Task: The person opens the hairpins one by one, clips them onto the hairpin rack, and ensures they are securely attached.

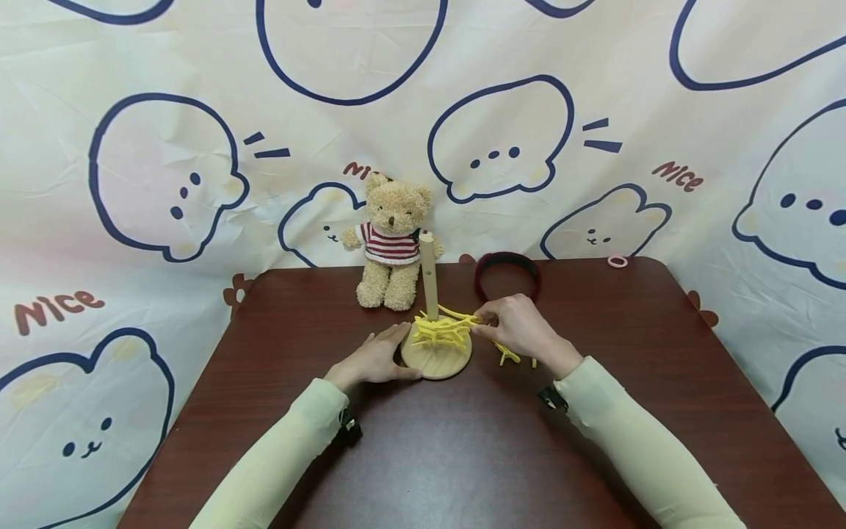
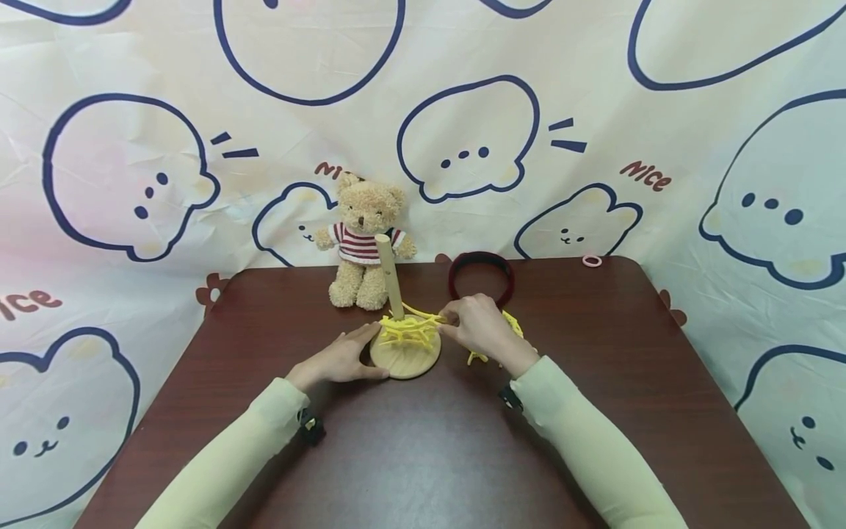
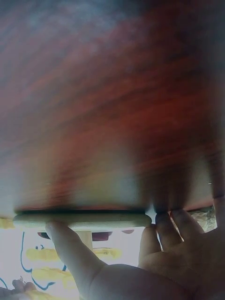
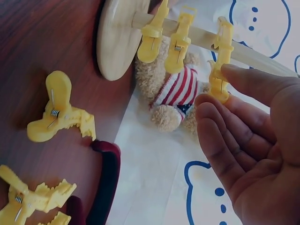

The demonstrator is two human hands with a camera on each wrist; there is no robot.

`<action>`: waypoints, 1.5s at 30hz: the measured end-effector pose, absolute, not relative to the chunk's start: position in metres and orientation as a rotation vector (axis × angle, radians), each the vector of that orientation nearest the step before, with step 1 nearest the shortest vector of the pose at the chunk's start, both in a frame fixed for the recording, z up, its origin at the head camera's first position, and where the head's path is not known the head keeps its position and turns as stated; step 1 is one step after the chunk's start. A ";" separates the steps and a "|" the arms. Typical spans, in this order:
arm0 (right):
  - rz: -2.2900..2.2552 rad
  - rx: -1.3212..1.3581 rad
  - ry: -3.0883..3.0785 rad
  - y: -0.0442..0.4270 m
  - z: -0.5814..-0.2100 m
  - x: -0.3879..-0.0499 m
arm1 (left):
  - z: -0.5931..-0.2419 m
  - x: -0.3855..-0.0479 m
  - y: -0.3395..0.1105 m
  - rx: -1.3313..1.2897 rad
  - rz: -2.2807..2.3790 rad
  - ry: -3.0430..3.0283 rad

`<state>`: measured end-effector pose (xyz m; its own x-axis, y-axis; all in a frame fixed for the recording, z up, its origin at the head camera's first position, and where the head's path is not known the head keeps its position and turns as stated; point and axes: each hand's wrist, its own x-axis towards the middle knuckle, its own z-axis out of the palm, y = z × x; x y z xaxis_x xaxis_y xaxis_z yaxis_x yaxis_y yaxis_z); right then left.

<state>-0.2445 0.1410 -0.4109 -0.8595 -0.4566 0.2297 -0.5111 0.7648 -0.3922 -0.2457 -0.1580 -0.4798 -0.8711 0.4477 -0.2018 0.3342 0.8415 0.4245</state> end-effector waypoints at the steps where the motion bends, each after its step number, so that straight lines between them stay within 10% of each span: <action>1: 0.684 0.783 -2.836 0.140 -0.411 -0.245 | -0.480 -0.246 -0.158 0.592 0.551 2.725; 45: 0.746 0.707 -2.881 0.121 -0.414 -0.253 | -0.476 -0.246 -0.155 0.583 0.536 2.735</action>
<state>-0.2529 0.1206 -0.4140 -0.8899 -0.4147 0.1902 -0.4549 0.7747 -0.4392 -0.2458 -0.1553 -0.4762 -0.8748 0.4397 -0.2035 0.3303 0.8485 0.4134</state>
